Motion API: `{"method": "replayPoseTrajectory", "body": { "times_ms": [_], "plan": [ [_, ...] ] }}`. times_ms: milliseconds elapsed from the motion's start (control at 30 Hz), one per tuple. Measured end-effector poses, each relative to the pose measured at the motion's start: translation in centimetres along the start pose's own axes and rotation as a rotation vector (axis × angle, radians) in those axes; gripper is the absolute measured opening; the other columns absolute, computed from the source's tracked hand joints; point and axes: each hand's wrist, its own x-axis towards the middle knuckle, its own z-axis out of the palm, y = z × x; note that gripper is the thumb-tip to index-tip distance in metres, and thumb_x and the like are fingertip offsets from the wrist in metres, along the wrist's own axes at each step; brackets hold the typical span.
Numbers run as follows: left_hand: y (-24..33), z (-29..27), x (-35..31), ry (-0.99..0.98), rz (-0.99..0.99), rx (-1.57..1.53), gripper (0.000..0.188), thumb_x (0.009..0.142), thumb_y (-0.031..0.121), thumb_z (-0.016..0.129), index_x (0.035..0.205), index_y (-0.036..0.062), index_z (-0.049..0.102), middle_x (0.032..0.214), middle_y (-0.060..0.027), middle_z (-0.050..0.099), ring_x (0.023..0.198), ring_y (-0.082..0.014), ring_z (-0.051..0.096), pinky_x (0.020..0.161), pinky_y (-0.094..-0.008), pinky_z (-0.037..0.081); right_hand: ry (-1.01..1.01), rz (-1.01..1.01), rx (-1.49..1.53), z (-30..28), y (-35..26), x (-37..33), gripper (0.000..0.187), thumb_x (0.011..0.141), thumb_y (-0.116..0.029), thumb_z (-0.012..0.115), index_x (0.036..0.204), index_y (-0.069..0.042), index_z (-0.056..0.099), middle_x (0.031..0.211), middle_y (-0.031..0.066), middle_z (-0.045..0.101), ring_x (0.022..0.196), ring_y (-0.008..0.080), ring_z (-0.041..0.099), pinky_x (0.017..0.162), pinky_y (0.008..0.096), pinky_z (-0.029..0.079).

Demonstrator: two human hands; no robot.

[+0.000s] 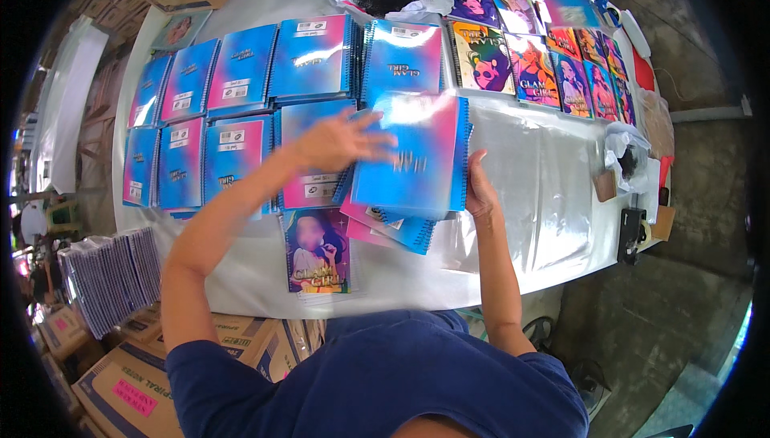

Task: The person gathers multiple blue spiral notebooks from a table, stacks them, and places the stack into a large clear plastic bag before sealing it with tape.

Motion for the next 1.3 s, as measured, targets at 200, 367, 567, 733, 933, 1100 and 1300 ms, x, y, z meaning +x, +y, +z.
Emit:
{"method": "replayPoseTrajectory", "body": {
  "times_ms": [200, 367, 567, 733, 933, 1100, 1300],
  "plan": [
    [6.7, 0.5, 0.1, 0.042, -0.256, -0.049, 0.067, 0.082, 0.003, 0.054, 0.14, 0.0316, 0.041, 0.151, -0.0017, 0.031, 0.14, -0.0329, 0.024, 0.111, -0.0564, 0.024, 0.019, -0.058, -0.432, 1.7, -0.6, 0.0, 0.069, 0.071, -0.019, 0.081, 0.124, 0.007, 0.046, 0.111, 0.0177, 0.06, 0.094, 0.0236, 0.063, 0.079, 0.0367, 0.056],
    [7.6, 1.9, -5.4, 0.183, -0.766, -0.325, 0.074, 0.083, 0.017, 0.062, 0.148, 0.0166, 0.027, 0.152, -0.0161, 0.023, 0.139, -0.0423, 0.021, 0.109, -0.0571, 0.024, 0.019, -0.061, -0.168, -1.2, 0.2, -2.2, 0.065, 0.069, -0.013, 0.079, 0.123, 0.007, 0.048, 0.109, 0.0189, 0.061, 0.093, 0.0245, 0.064, 0.079, 0.0361, 0.056],
    [9.6, 5.8, -8.8, -0.16, -0.658, 0.052, 0.08, 0.08, 0.025, 0.069, 0.147, 0.0134, 0.027, 0.152, -0.0178, 0.021, 0.137, -0.0472, 0.02, 0.108, -0.0562, 0.026, 0.051, -0.1, -0.078, -7.1, -0.2, -5.0, 0.065, 0.07, -0.013, 0.077, 0.124, 0.007, 0.047, 0.108, 0.0193, 0.061, 0.092, 0.025, 0.065, 0.077, 0.0367, 0.058],
    [7.4, 3.5, -10.7, 0.037, -0.6, -0.112, 0.069, 0.083, 0.029, 0.067, 0.143, 0.0135, 0.037, 0.129, -0.0213, 0.053, 0.118, -0.0355, 0.053, 0.096, -0.0418, 0.044, 0.072, -0.172, -0.051, -10.4, -0.7, -7.0, 0.068, 0.069, -0.014, 0.078, 0.125, 0.008, 0.046, 0.109, 0.0194, 0.06, 0.092, 0.0251, 0.065, 0.078, 0.037, 0.058],
    [4.5, -2.7, -8.1, 0.197, -1.056, -0.575, 0.05, 0.093, 0.039, 0.055, 0.14, 0.0236, 0.044, 0.067, -0.0137, 0.059, 0.055, -0.0207, 0.052, 0.06, -0.0368, 0.043, 0.062, -0.211, -0.028, -14.1, -0.8, -8.1, 0.069, 0.068, -0.014, 0.078, 0.126, 0.006, 0.046, 0.111, 0.0192, 0.06, 0.094, 0.0253, 0.064, 0.079, 0.0372, 0.057],
    [12.0, -6.3, 0.6, 0.327, -1.035, -0.295, 0.051, 0.093, 0.017, 0.055, 0.142, 0.0179, 0.041, 0.085, -0.0151, 0.065, 0.065, -0.0233, 0.059, 0.058, -0.0352, 0.047, 0.088, -0.247, -0.053, -16.7, -2.1, -9.5, 0.07, 0.068, -0.014, 0.079, 0.127, 0.006, 0.046, 0.111, 0.0193, 0.06, 0.094, 0.0257, 0.064, 0.079, 0.0378, 0.057],
    [23.9, 2.1, 16.1, 0.465, -0.412, -0.021, 0.063, 0.082, 0.007, 0.057, 0.142, 0.0128, 0.04, 0.147, -0.0087, 0.039, 0.13, -0.0381, 0.042, 0.097, -0.0392, 0.048, 0.123, -0.178, -0.167, -22.5, -3.6, -9.8, 0.06, 0.076, -0.016, 0.074, 0.126, 0.005, 0.047, 0.109, 0.0185, 0.062, 0.092, 0.025, 0.065, 0.078, 0.0393, 0.058]
  ]
}}
